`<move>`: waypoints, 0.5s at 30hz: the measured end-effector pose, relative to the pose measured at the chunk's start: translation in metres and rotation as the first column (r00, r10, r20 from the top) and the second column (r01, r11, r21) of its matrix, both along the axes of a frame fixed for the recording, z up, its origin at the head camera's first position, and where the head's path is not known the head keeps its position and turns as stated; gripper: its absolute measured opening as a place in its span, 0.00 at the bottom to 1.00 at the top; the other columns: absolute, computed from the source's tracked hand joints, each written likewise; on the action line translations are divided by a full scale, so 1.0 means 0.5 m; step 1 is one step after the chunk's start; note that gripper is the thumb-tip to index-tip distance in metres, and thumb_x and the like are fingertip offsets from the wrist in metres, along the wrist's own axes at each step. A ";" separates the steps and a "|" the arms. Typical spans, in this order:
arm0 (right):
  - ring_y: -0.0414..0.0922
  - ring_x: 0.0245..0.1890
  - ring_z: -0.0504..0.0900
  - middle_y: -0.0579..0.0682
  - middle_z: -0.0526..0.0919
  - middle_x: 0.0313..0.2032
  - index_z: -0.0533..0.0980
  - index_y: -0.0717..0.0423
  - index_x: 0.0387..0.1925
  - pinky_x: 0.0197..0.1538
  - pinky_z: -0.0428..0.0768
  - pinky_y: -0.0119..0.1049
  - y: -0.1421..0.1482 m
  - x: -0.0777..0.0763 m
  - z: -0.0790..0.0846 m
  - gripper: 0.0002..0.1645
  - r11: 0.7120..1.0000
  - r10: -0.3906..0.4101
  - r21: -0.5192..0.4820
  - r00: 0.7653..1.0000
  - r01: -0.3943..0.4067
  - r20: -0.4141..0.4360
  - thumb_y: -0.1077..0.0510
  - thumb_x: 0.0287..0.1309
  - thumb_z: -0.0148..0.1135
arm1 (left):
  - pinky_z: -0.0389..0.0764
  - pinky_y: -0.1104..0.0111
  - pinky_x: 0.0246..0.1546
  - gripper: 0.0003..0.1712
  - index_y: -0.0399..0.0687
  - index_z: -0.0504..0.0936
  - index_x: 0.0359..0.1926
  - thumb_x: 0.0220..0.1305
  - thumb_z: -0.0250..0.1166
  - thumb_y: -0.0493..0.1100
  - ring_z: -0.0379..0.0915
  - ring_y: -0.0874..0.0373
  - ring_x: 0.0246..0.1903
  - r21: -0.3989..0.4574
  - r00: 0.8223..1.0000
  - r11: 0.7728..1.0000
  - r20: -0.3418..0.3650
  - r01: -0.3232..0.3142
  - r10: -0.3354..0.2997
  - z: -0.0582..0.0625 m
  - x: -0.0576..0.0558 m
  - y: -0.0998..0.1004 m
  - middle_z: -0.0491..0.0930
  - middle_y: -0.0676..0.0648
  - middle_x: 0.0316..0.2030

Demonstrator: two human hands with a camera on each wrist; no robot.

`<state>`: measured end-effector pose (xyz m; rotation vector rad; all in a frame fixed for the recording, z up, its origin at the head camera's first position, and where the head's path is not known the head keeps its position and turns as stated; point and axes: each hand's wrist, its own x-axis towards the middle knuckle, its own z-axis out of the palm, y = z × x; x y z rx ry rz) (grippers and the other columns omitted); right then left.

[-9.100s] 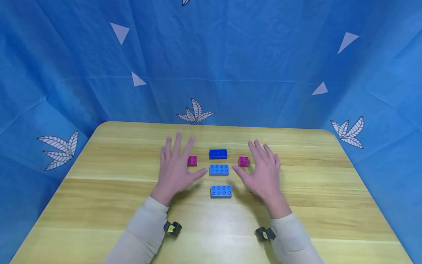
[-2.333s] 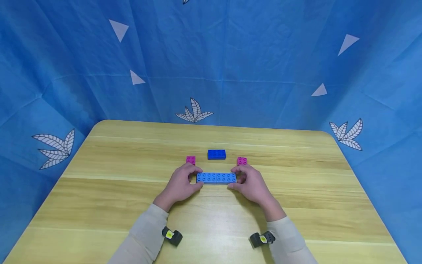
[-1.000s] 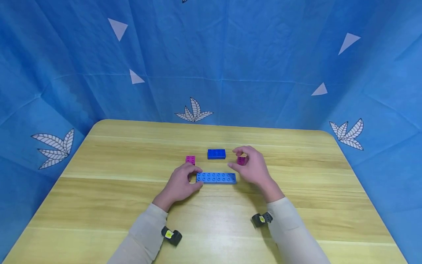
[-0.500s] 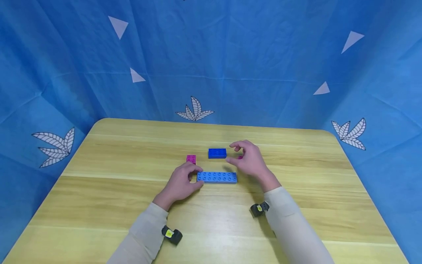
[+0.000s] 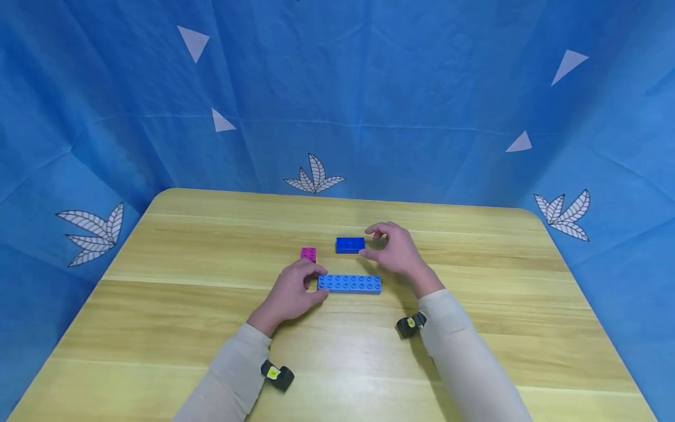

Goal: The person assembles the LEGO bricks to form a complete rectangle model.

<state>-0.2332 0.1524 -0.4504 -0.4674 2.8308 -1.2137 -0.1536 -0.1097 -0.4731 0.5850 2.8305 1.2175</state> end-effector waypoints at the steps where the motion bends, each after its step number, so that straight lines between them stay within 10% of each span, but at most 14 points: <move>1: 0.50 0.33 0.72 0.51 0.77 0.42 0.80 0.55 0.54 0.38 0.73 0.44 0.000 -0.002 -0.001 0.28 1.000 0.002 0.000 1.000 -0.002 0.004 0.51 0.53 0.77 | 0.73 0.65 0.34 0.19 0.48 0.84 0.50 0.58 0.75 0.43 0.68 0.59 0.32 0.000 1.000 1.000 0.002 0.000 0.000 -0.001 0.000 0.000 0.74 0.56 0.39; 15: 0.50 0.40 0.77 0.52 0.78 0.40 0.80 0.56 0.52 0.46 0.75 0.45 -0.003 -0.027 -0.025 0.28 0.999 0.020 -0.052 0.997 -0.016 0.076 0.57 0.48 0.80 | 0.73 0.65 0.33 0.18 0.49 0.84 0.50 0.58 0.74 0.43 0.68 0.59 0.33 0.006 1.000 1.000 0.016 -0.010 0.010 0.000 0.001 -0.001 0.74 0.56 0.38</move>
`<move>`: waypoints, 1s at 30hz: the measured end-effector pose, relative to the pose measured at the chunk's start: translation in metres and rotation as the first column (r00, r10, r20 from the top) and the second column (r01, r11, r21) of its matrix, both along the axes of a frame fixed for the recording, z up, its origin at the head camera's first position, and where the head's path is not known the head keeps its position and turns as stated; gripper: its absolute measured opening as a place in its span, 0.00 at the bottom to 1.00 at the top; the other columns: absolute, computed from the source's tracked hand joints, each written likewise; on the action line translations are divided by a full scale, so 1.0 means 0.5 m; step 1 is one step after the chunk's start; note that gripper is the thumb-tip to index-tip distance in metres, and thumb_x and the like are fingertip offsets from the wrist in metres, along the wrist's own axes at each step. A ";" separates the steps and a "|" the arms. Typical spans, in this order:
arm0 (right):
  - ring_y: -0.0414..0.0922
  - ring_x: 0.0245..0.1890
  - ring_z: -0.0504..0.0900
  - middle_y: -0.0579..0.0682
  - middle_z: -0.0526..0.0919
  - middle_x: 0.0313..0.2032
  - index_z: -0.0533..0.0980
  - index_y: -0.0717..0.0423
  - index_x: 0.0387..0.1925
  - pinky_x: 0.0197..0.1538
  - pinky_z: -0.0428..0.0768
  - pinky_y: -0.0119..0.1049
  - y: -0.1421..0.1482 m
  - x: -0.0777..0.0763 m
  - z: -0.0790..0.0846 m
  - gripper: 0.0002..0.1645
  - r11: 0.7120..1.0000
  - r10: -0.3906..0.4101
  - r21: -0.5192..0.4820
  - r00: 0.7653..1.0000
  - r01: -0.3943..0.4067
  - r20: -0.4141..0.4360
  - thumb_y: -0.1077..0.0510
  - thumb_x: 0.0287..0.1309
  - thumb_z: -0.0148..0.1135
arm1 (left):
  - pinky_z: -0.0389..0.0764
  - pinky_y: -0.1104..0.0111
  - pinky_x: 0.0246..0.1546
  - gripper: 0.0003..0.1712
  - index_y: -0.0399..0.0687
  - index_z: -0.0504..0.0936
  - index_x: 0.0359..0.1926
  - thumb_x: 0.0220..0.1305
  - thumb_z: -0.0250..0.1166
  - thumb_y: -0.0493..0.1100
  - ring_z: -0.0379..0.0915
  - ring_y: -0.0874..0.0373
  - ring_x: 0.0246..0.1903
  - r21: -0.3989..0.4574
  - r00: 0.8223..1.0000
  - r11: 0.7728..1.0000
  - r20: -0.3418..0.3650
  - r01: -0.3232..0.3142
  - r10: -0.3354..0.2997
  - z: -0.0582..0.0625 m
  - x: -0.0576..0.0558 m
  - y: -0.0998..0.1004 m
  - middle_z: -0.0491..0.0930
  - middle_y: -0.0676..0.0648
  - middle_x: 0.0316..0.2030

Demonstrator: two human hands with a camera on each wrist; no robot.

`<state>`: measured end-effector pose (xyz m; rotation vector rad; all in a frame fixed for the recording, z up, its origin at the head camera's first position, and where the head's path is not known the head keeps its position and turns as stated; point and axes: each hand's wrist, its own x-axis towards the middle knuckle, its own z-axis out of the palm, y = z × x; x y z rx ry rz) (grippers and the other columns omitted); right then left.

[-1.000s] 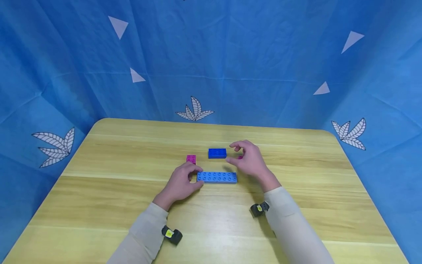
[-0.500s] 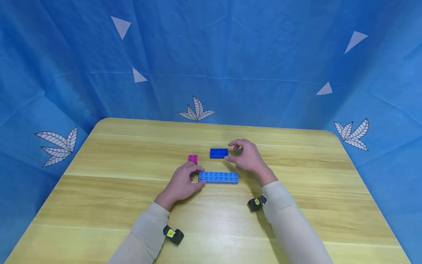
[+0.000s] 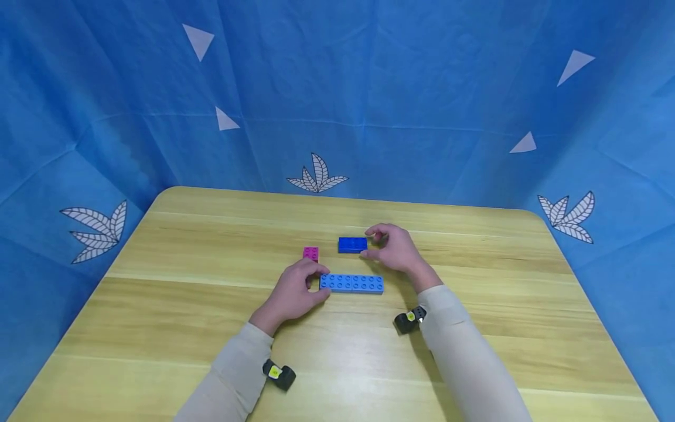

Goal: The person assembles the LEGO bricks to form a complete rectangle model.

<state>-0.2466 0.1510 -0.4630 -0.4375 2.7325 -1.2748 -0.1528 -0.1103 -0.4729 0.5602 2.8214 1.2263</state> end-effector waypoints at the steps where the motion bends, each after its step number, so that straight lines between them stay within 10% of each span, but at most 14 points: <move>1: 0.50 0.40 0.77 0.52 0.78 0.40 0.81 0.56 0.52 0.46 0.75 0.45 -0.001 -0.001 -0.001 0.27 1.000 0.002 -0.002 1.000 -0.002 -0.001 0.58 0.48 0.80 | 0.73 0.65 0.33 0.18 0.48 0.84 0.50 0.58 0.74 0.43 0.68 0.59 0.32 0.001 1.000 1.000 -0.002 0.001 -0.001 0.000 0.000 0.000 0.74 0.56 0.38; 30: 0.50 0.38 0.74 0.51 0.77 0.36 0.82 0.57 0.49 0.45 0.73 0.45 -0.011 0.003 -0.001 0.21 0.999 -0.001 0.033 1.000 0.002 -0.012 0.59 0.52 0.77 | 0.73 0.65 0.33 0.19 0.48 0.84 0.50 0.57 0.76 0.43 0.68 0.59 0.32 0.018 1.000 1.000 -0.009 0.001 -0.001 -0.002 0.001 -0.001 0.74 0.56 0.38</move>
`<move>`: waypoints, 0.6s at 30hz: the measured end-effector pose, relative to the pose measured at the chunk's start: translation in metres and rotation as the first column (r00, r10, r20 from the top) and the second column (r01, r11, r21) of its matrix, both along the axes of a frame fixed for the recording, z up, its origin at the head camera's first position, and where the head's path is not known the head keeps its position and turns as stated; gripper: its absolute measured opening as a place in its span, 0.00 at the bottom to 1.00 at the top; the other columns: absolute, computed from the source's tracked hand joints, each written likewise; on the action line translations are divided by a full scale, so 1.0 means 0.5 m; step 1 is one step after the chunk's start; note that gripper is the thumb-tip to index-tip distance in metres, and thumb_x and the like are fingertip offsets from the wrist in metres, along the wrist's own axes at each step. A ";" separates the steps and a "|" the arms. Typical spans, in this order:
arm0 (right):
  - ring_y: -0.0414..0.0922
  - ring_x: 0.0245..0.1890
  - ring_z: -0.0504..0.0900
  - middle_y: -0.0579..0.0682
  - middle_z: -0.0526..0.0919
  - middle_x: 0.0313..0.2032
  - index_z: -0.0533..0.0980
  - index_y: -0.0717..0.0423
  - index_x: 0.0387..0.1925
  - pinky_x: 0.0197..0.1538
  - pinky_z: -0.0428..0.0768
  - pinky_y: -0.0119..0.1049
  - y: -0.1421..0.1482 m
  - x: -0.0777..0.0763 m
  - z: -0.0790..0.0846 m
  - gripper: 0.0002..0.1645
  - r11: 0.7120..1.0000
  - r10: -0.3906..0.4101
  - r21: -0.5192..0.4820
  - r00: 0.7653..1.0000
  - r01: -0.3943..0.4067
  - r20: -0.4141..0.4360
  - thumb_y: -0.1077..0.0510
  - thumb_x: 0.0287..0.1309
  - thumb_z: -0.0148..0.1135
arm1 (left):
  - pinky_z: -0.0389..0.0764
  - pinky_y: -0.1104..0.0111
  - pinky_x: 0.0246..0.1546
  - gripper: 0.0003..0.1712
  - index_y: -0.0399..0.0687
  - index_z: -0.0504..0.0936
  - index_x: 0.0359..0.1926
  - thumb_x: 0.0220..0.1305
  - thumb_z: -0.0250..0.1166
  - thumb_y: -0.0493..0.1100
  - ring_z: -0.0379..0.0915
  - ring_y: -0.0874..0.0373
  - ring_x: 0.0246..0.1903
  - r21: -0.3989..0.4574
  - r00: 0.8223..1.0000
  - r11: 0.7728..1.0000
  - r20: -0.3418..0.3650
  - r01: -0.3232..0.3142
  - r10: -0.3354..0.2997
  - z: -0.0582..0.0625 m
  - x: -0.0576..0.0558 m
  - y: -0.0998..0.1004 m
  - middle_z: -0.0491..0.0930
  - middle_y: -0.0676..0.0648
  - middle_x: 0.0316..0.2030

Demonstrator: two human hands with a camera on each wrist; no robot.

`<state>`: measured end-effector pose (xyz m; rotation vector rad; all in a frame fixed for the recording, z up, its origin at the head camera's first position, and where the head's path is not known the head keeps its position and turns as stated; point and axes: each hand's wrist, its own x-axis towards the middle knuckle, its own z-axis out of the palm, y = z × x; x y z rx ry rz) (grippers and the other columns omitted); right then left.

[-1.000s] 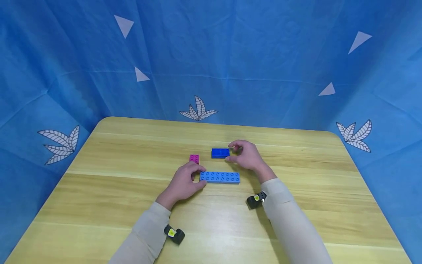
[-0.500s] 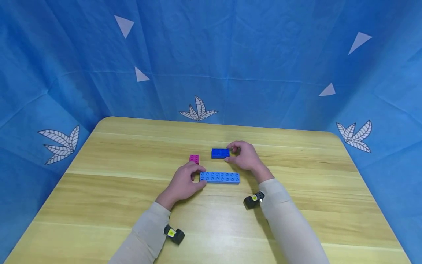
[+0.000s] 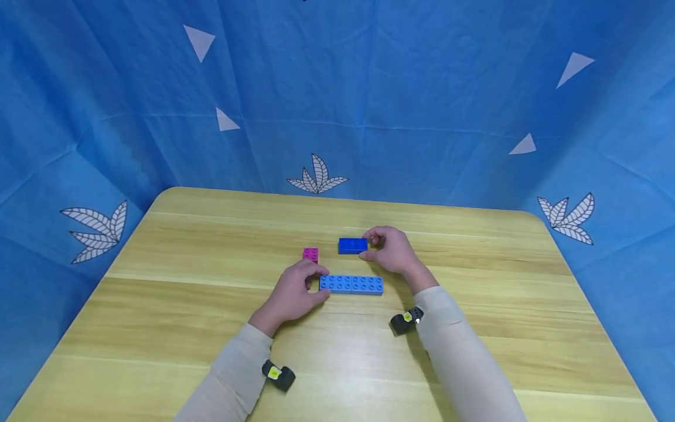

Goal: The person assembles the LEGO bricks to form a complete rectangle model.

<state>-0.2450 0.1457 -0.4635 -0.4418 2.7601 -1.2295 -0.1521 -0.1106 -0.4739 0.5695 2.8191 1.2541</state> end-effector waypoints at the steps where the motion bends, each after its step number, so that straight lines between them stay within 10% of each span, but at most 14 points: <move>1: 0.50 0.38 0.74 0.51 0.77 0.36 0.82 0.57 0.49 0.44 0.73 0.45 0.000 0.000 0.001 0.21 1.000 -0.002 -0.002 1.000 0.002 0.000 0.59 0.52 0.77 | 0.72 0.65 0.33 0.19 0.48 0.84 0.50 0.57 0.76 0.43 0.68 0.59 0.32 0.003 1.000 1.000 -0.002 0.000 0.000 -0.001 0.000 0.000 0.74 0.56 0.38; 18: 0.49 0.31 0.71 0.51 0.75 0.33 0.81 0.55 0.47 0.38 0.71 0.44 0.006 0.009 0.004 0.20 0.998 -0.029 -0.054 1.000 0.029 -0.010 0.60 0.52 0.78 | 0.72 0.64 0.33 0.18 0.47 0.84 0.49 0.57 0.76 0.42 0.68 0.58 0.31 0.019 1.000 1.000 -0.011 0.000 0.001 0.000 0.000 0.001 0.75 0.55 0.39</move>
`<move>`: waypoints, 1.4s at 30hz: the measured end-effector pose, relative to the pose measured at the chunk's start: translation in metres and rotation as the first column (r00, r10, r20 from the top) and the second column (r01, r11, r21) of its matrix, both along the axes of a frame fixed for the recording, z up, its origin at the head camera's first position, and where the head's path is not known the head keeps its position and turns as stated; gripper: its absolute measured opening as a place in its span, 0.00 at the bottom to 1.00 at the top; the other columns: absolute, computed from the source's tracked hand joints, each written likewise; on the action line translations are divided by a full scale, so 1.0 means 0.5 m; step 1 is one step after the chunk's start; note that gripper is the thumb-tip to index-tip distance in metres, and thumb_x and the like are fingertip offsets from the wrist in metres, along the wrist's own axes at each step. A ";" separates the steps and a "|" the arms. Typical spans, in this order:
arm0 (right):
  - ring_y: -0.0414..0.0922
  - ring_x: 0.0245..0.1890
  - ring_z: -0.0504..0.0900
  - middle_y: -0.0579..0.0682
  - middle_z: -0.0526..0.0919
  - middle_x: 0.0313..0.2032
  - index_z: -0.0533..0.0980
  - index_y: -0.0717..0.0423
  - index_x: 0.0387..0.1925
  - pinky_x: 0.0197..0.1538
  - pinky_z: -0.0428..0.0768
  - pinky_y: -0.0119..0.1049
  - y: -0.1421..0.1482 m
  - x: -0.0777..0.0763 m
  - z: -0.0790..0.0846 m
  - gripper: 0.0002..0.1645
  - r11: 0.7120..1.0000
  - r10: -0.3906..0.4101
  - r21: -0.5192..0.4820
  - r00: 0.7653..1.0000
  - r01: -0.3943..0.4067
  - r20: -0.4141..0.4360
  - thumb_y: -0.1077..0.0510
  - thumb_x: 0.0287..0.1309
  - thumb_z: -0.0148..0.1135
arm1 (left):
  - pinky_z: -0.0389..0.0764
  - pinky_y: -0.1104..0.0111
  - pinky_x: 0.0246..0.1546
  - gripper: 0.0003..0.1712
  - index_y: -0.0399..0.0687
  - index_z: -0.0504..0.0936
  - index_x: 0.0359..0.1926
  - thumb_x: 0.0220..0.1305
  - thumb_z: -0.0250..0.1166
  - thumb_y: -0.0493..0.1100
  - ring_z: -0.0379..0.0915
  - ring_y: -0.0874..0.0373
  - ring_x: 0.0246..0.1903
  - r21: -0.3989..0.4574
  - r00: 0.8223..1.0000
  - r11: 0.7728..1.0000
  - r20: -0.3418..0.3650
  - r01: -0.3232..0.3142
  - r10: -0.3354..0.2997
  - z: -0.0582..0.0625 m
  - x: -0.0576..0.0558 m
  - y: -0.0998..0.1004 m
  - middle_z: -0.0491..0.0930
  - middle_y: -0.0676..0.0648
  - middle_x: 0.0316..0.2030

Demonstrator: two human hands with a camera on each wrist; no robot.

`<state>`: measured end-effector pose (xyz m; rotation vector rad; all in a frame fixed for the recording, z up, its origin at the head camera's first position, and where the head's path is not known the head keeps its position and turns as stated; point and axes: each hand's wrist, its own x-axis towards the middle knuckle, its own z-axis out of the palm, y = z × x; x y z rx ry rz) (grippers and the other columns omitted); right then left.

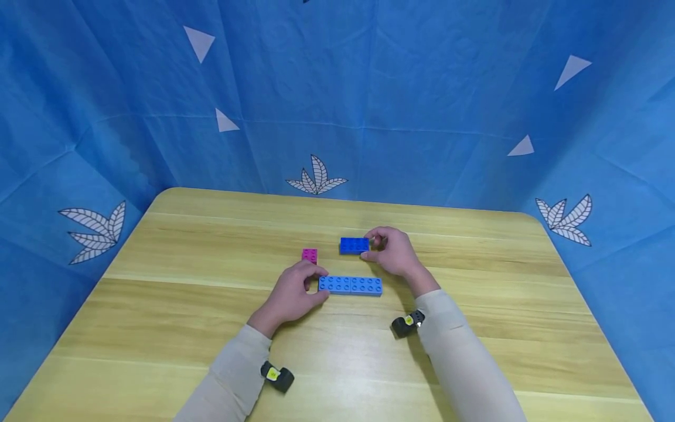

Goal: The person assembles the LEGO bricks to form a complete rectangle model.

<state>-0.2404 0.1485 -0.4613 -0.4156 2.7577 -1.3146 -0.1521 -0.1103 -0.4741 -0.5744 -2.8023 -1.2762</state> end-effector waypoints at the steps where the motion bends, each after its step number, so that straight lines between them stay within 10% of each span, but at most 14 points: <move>1: 0.49 0.31 0.72 0.51 0.75 0.33 0.81 0.55 0.47 0.37 0.71 0.43 0.000 0.001 0.000 0.20 1.000 -0.004 0.000 1.000 0.004 -0.004 0.59 0.52 0.78 | 0.72 0.64 0.33 0.18 0.47 0.84 0.49 0.57 0.76 0.42 0.68 0.58 0.31 -0.002 1.000 1.000 0.001 0.000 0.000 0.001 0.000 0.000 0.75 0.55 0.39; 42: 0.48 0.24 0.66 0.51 0.69 0.24 0.82 0.56 0.43 0.31 0.67 0.42 0.002 0.103 0.059 0.18 0.998 0.027 -0.054 0.998 -0.030 -0.059 0.59 0.49 0.79 | 0.73 0.63 0.33 0.19 0.46 0.84 0.49 0.57 0.76 0.42 0.68 0.56 0.32 -0.009 1.000 1.000 0.022 0.005 -0.005 0.010 0.001 0.001 0.75 0.54 0.38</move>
